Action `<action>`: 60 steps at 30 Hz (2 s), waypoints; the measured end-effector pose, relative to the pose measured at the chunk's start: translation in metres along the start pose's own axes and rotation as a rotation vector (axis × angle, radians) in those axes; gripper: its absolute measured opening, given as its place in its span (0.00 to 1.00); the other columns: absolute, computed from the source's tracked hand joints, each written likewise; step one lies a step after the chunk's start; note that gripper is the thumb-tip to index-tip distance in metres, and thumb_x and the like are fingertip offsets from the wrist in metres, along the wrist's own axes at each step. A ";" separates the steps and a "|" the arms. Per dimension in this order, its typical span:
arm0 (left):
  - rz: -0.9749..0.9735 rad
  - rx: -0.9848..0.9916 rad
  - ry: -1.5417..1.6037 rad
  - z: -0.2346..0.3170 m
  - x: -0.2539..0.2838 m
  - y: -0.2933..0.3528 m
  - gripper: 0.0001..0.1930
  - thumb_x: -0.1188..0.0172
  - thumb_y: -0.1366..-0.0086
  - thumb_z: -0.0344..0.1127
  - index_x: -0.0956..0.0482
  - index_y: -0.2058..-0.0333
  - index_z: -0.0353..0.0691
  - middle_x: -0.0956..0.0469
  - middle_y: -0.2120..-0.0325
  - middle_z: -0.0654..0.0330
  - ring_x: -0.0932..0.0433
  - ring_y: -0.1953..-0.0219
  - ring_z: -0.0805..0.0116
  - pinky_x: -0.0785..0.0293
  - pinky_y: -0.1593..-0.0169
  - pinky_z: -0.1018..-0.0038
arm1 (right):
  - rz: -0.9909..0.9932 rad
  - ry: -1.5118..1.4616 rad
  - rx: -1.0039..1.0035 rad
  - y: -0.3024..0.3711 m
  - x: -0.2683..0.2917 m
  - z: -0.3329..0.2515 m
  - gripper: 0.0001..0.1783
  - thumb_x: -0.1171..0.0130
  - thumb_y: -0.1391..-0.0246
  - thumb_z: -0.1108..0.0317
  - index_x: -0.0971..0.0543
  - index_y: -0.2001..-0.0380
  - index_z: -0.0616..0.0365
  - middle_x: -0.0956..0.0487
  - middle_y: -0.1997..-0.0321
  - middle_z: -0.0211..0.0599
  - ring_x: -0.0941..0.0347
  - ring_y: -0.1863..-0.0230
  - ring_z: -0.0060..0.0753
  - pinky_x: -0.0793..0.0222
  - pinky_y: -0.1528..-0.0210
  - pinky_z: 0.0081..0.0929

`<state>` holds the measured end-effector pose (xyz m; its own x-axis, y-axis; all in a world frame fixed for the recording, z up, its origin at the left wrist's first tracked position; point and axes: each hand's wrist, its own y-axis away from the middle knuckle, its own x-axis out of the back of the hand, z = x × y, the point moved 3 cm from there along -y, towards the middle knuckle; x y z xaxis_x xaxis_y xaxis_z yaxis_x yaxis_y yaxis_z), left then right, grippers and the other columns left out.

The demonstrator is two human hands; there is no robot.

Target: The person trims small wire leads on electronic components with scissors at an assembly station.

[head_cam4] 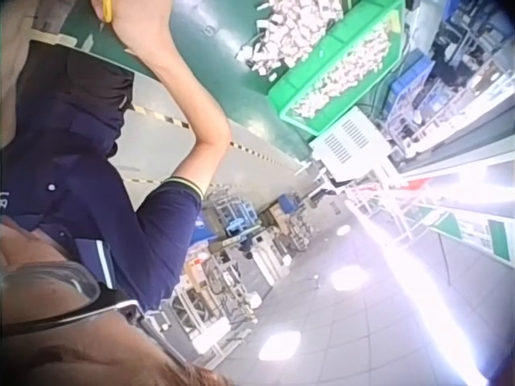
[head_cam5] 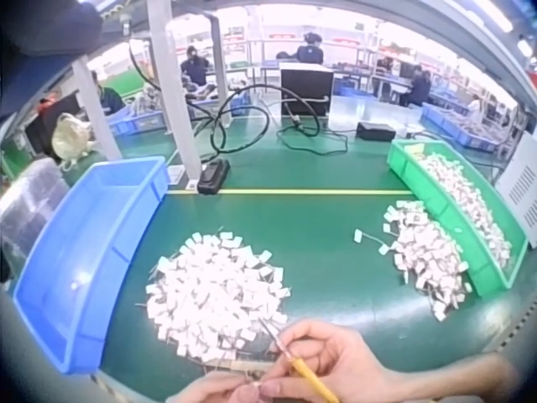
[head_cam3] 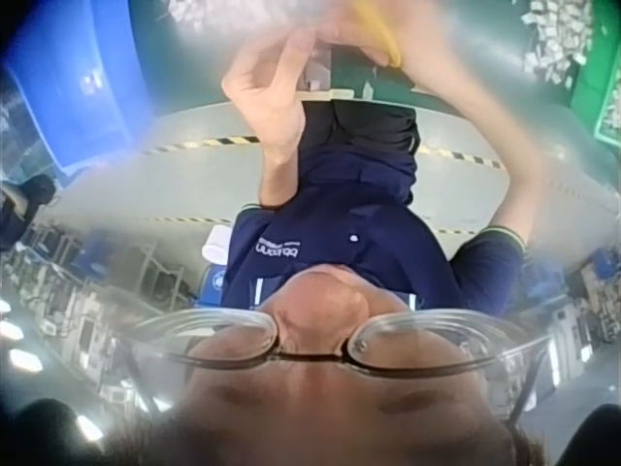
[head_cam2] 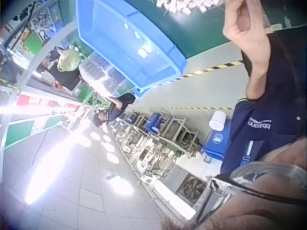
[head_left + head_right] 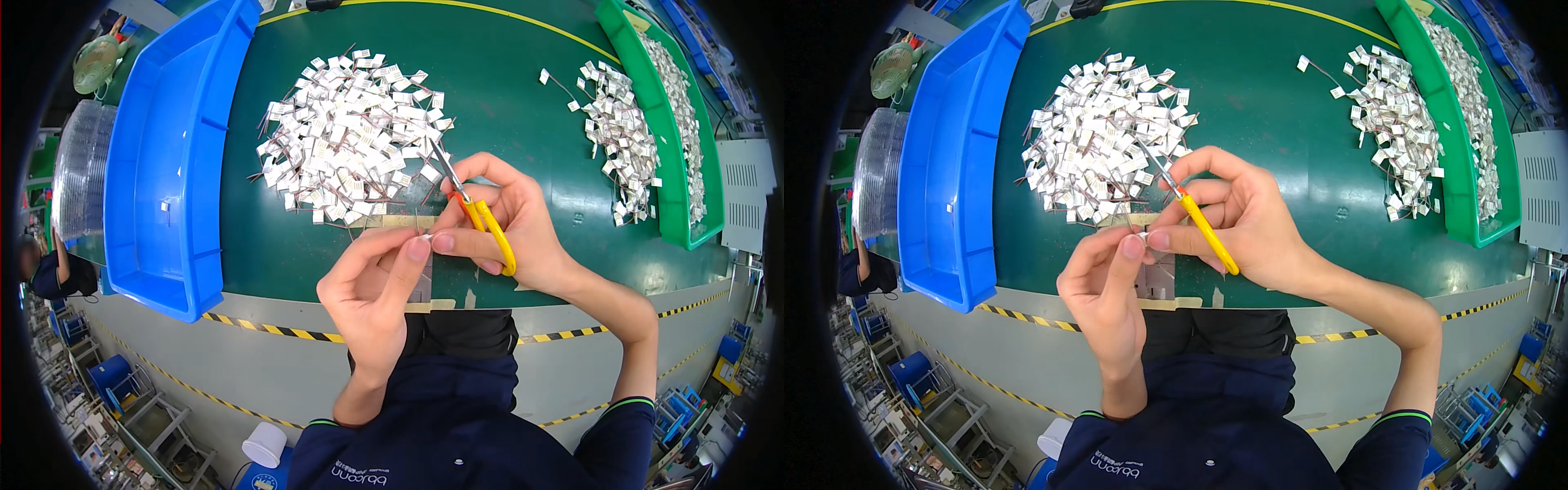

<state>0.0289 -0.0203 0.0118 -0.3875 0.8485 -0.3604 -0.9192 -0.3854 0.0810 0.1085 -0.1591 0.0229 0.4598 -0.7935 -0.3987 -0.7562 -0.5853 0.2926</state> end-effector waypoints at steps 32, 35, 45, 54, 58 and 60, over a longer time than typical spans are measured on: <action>-0.013 -0.084 0.093 0.006 0.001 0.001 0.02 0.41 0.42 0.20 0.25 0.71 0.28 0.24 0.71 0.57 0.26 0.67 0.74 0.32 0.61 0.81 | -0.307 0.128 0.093 -0.001 0.006 -0.012 0.22 0.33 0.58 0.79 0.31 0.60 0.63 0.19 0.70 0.44 0.24 0.74 0.18 0.34 0.75 0.11; -0.026 -0.071 0.100 0.006 0.002 0.001 0.02 0.41 0.42 0.20 0.25 0.72 0.29 0.25 0.71 0.58 0.27 0.68 0.75 0.33 0.61 0.81 | -0.273 0.127 0.033 0.000 0.008 -0.013 0.17 0.35 0.57 0.80 0.28 0.63 0.66 0.19 0.70 0.46 0.23 0.74 0.19 0.31 0.74 0.13; -0.054 -0.056 0.103 0.003 0.003 0.001 0.05 0.39 0.42 0.21 0.28 0.73 0.30 0.27 0.72 0.60 0.30 0.70 0.77 0.35 0.64 0.82 | -0.306 0.050 -0.159 0.002 0.008 -0.013 0.12 0.40 0.61 0.86 0.23 0.67 0.73 0.19 0.73 0.44 0.21 0.72 0.24 0.28 0.70 0.14; -0.070 -0.055 0.090 0.004 0.005 0.002 0.05 0.40 0.43 0.21 0.28 0.73 0.30 0.27 0.72 0.59 0.30 0.69 0.76 0.33 0.64 0.81 | -0.397 0.077 -0.096 0.003 0.012 -0.009 0.09 0.42 0.52 0.83 0.24 0.64 0.73 0.18 0.70 0.47 0.24 0.76 0.18 0.35 0.80 0.10; -0.078 -0.057 0.097 0.005 0.005 0.002 0.05 0.40 0.43 0.20 0.28 0.74 0.30 0.28 0.72 0.59 0.29 0.70 0.76 0.33 0.64 0.81 | -0.366 0.087 -0.097 0.003 0.011 -0.012 0.10 0.42 0.52 0.84 0.23 0.64 0.73 0.18 0.70 0.47 0.24 0.78 0.17 0.37 0.82 0.10; -0.072 -0.064 0.087 0.004 0.005 0.002 0.05 0.40 0.43 0.20 0.28 0.74 0.30 0.27 0.72 0.59 0.29 0.70 0.76 0.32 0.64 0.81 | -0.369 0.092 -0.113 0.003 0.013 -0.011 0.10 0.42 0.52 0.84 0.23 0.64 0.73 0.18 0.70 0.47 0.24 0.77 0.18 0.36 0.81 0.10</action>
<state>0.0250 -0.0152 0.0143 -0.3104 0.8414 -0.4424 -0.9370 -0.3493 -0.0070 0.1172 -0.1730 0.0284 0.7349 -0.5350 -0.4168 -0.4785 -0.8445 0.2403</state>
